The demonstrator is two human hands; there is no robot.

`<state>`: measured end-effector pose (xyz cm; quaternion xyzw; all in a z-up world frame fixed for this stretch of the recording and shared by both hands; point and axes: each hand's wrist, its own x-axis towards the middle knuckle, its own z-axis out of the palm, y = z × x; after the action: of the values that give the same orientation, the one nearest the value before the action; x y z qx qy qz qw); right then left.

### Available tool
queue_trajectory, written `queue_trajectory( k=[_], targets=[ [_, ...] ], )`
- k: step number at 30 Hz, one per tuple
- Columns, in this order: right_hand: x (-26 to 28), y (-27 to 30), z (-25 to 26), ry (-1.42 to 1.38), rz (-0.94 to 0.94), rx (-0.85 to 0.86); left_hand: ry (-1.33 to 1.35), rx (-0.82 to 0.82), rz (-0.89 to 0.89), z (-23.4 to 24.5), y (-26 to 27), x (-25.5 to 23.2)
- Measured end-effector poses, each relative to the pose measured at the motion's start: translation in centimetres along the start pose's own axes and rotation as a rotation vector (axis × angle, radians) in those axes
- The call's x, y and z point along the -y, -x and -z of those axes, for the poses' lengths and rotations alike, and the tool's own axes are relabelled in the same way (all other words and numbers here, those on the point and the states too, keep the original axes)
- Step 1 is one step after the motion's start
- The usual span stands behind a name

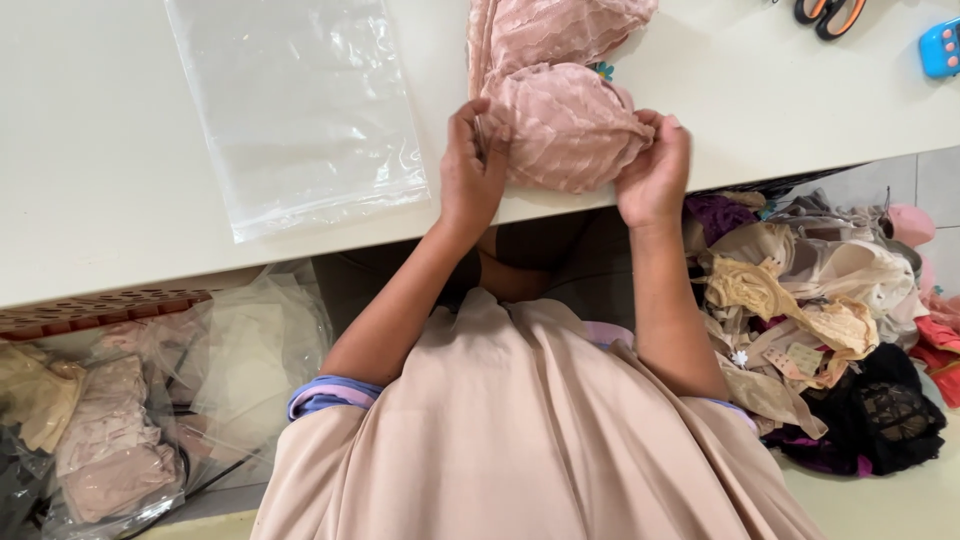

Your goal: The person picks up pink and tan bras from a pile, folds them, and places them into clear plastic bags.

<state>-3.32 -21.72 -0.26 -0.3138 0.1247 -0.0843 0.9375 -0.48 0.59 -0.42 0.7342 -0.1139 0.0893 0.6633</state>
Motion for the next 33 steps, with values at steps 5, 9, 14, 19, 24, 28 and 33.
queue_trajectory(
  k=[5, 9, 14, 19, 24, 28, 33],
  targets=[
    [-1.2, 0.8, 1.2, 1.484, 0.637, -0.117, -0.535, -0.161, -0.293, -1.5, 0.0, 2.1],
    [-0.9, 0.5, 0.5, 1.687, 0.715, -0.111, -0.624, -0.174, -0.347, -1.7, 0.1, 3.0],
    [-0.8, -1.1, -0.6, 0.634, 0.193, -0.097, -0.620, -0.142, -0.324, -1.7, 0.0, 2.9],
    [-0.9, -0.8, -1.7, 0.806, 0.199, -0.067, -0.663, -0.141, -0.371, -1.5, 0.1, 2.5],
    [-1.5, -1.8, 1.1, 1.674, 0.819, -0.014, -0.734, -0.131, -0.387, -1.4, 0.1, 2.1],
    [0.2, -2.5, 1.7, 1.784, 0.813, -0.039, -0.722, -0.110, -0.388, -1.3, 0.1, 1.5],
    [1.6, -3.2, 2.1, 1.814, 0.756, -0.008, -0.710, -0.098, -0.378, -1.3, 0.0, 1.7]
  ],
)
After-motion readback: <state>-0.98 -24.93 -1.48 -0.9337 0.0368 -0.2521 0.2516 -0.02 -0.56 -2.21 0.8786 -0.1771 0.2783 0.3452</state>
